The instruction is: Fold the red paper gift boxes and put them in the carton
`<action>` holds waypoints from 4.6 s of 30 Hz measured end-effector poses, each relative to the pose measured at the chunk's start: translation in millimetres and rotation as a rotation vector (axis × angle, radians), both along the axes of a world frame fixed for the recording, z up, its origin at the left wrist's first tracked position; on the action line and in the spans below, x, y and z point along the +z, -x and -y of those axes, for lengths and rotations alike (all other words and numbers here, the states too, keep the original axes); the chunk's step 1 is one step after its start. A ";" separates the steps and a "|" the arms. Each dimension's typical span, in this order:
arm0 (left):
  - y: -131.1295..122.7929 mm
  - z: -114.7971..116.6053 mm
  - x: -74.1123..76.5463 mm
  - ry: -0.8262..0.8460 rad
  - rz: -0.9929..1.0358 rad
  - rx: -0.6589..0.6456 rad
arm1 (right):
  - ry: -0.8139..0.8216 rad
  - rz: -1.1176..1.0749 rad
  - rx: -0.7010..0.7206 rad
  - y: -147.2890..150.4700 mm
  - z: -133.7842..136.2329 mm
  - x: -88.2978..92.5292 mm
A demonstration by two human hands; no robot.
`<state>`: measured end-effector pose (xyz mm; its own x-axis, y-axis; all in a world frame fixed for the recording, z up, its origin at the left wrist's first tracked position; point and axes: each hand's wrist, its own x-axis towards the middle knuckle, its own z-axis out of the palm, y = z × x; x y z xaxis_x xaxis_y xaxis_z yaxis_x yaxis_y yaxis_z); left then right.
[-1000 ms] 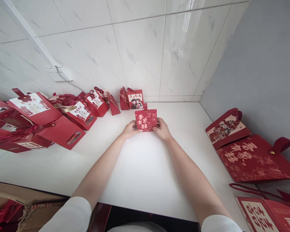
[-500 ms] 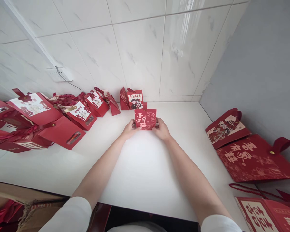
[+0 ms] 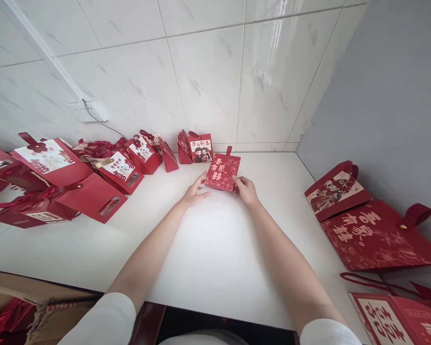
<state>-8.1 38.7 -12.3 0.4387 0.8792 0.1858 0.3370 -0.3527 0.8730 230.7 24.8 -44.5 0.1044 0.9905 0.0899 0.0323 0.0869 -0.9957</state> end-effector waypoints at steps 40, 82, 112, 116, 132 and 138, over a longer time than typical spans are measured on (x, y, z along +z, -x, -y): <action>-0.5 -13.4 -10.8 -0.016 0.385 0.368 | -0.740 0.844 0.096 34.0 24.4 19.3; -1.8 -4.1 -10.1 -0.293 -0.107 0.167 | -0.646 0.801 0.188 36.5 36.7 26.3; 9.2 -6.0 0.8 0.203 0.321 -0.102 | -0.242 0.346 -0.117 26.7 18.9 14.1; 4.3 -11.2 -9.2 0.166 0.174 0.028 | -0.248 0.350 -0.159 24.2 18.0 14.4; 8.7 -15.2 -9.6 0.094 0.442 0.184 | -0.345 0.552 0.086 31.5 15.9 5.9; 11.9 -23.4 -15.3 0.121 0.435 0.286 | -0.425 0.542 -0.035 32.5 17.0 8.3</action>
<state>-19.9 62.1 -27.7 0.0836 0.9788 0.1869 0.0023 -0.1877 0.9822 198.2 7.7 -36.1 -0.0337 0.8546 0.5182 0.5257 0.4562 -0.7180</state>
